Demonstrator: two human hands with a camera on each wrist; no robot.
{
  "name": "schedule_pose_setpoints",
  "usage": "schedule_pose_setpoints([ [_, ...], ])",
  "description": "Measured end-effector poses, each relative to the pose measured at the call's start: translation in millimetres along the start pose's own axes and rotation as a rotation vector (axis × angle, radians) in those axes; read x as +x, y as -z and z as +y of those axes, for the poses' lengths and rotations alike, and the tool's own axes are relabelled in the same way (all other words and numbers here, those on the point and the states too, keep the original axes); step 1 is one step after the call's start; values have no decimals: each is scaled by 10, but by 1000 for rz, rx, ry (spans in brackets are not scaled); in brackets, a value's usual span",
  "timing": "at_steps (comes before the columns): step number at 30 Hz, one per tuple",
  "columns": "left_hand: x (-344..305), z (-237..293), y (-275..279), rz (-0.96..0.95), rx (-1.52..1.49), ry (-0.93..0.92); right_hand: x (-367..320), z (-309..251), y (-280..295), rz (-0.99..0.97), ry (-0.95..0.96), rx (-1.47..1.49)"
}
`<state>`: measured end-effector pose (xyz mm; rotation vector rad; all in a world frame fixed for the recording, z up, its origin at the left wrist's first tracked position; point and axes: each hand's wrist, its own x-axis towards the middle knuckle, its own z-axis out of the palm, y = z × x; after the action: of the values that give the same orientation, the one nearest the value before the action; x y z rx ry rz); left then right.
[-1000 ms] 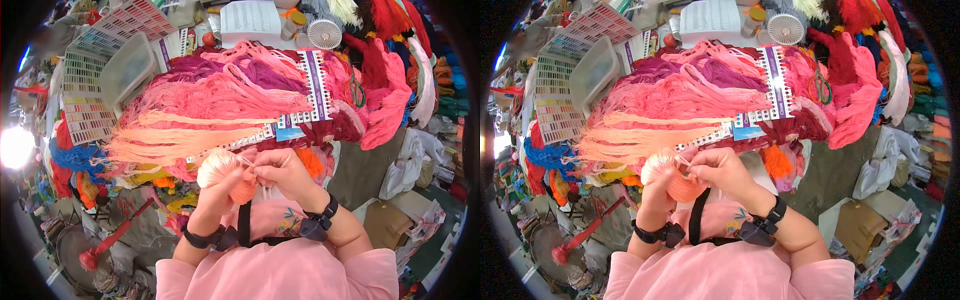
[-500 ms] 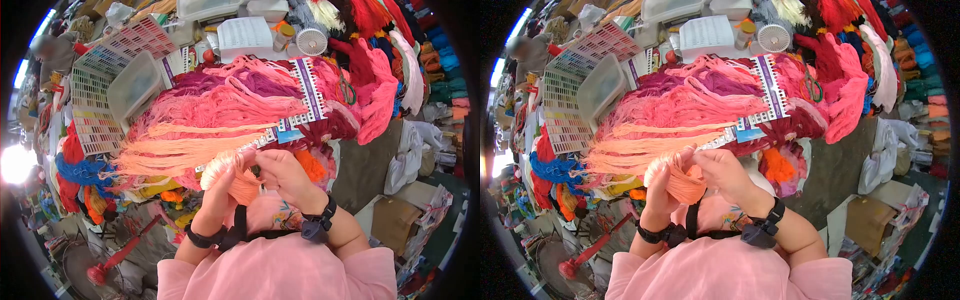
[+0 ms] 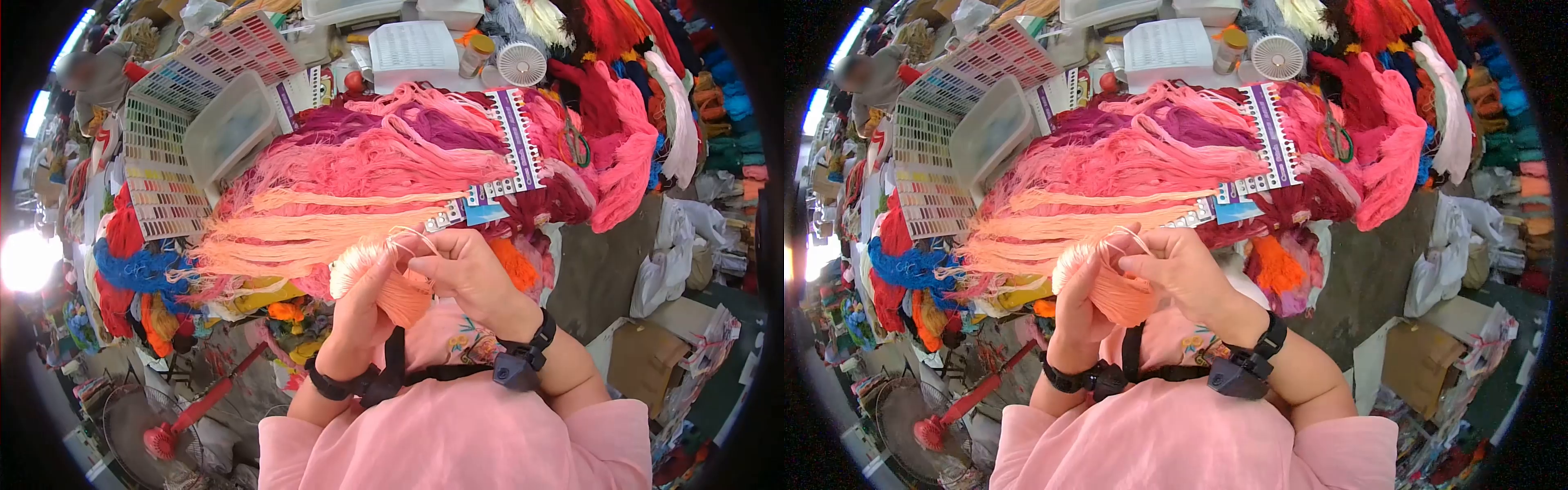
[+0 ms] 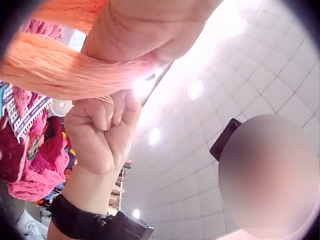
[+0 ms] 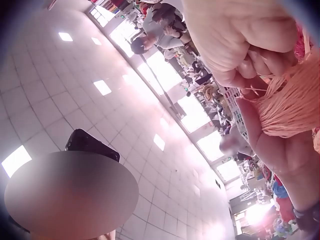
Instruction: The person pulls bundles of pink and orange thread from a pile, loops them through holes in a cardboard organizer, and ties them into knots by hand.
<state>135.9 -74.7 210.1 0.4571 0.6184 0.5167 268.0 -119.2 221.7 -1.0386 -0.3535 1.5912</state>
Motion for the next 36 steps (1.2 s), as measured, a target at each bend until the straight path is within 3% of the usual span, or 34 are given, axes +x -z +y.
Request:
schedule_pose_setpoints([
  [3, -11, -11, -20, 10, -11, -23, -2, -13, -32, -4, -72, -201],
  [7, -13, 15, 20, -104, -138, -22, -28, -59, -22, -27, -31, -136],
  [13, -41, -51, 14, -118, -91, -91, -33, -14, 132, -80, -103, 287],
  [15, -47, -77, -7, -78, -22, -100, -72, -67, 5, -12, -148, 27],
  [19, -83, -46, -48, -127, 11, -96, -44, 7, -47, 15, -93, -97],
  [25, -89, -25, -5, -160, -74, -61, -110, -65, 21, -76, -35, 23],
  [31, -107, -49, -56, -126, -32, -58, -127, -18, 133, -175, -109, 323],
  [36, -100, -109, 7, -157, -17, -46, -167, -83, -70, -2, -108, -106],
])
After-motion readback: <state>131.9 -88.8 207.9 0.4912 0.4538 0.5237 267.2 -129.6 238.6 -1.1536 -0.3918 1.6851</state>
